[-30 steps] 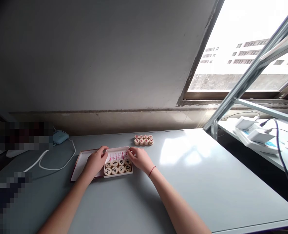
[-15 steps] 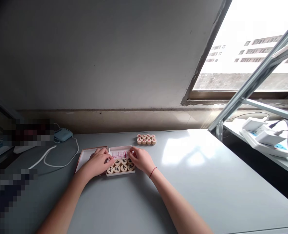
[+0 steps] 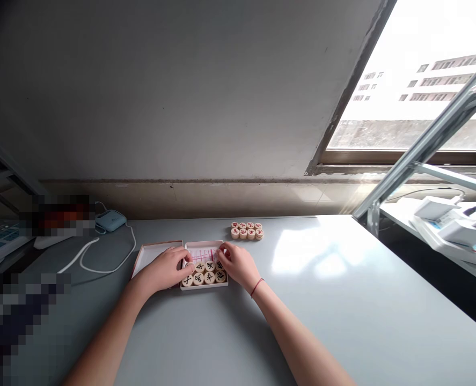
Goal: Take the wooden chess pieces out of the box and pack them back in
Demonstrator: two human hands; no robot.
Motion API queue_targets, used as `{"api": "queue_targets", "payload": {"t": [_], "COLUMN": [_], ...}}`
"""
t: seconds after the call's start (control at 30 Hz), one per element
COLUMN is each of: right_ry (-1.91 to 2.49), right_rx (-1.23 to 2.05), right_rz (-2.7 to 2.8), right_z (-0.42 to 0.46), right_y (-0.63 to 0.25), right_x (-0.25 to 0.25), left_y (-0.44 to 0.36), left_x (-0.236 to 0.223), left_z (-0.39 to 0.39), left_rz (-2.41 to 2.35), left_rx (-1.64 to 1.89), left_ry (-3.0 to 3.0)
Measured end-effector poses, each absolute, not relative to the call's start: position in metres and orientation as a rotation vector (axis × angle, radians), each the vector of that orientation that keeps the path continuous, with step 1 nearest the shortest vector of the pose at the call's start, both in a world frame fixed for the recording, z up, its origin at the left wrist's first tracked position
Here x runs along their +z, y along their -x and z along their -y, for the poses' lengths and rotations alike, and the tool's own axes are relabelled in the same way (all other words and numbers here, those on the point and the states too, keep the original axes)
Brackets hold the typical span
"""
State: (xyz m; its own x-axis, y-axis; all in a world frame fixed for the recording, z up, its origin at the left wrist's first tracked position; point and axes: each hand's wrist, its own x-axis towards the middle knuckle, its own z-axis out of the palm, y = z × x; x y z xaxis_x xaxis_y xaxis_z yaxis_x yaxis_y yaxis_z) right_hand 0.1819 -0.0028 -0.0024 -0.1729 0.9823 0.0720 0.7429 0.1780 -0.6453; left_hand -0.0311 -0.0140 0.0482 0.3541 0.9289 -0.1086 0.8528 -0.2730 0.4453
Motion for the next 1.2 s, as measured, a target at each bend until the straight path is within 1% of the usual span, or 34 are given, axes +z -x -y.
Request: {"api": "queue_targets", "payload": {"t": [0.17,0.23,0.33,0.4,0.47,0.6,0.73,0.83,0.93,1.07,1.2], "right_ry": [1.597,1.571,1.430,1.287,1.192,1.151,1.150,1.260,1.543,1.891,1.960], "right_rx": [0.673,0.641,0.511,0.454,0.417,0.331,0.331,0.315,0.323,0.405,0.435], "right_rz": [1.984,1.950,1.916,1.969,2.011,1.991,2.010,1.971,1.914,1.983,2.025], "right_z": [0.001,0.002,0.009,0.015,0.020,0.022,0.021,0.018,0.011,-0.001,-0.004], "right_y": [-0.184,-0.184,-0.178,-0.171,-0.165,-0.161,-0.164,-0.174,-0.190,-0.208,-0.213], "right_x": [-0.004,-0.002,0.005,0.009,0.009,0.004,0.010,0.019,0.024,0.016,0.012], "left_y": [0.033,0.033,0.029,0.023,0.017,0.006,0.001,0.000,0.002,0.007,0.009], "left_x": [0.048,0.048,0.048,0.047,0.045,0.037,0.029,0.027,0.028,0.027,0.025], "left_z": [0.012,0.010,0.008,0.008,0.008,0.009,0.009,0.007,0.004,0.001,0.000], "left_rz": [-1.537,-1.520,-1.497,-1.428,-1.312,-1.184,-1.156,-1.187,-1.222,-1.235,-1.298], "left_rx": [0.257,0.358,0.631,0.773,0.843,0.922,0.929,0.996,1.106,1.167,1.154], "left_ry": [-2.115,-2.117,-2.096,-1.968,-1.779,-1.490,-1.319,-1.244,-1.205,-1.200,-1.256]}}
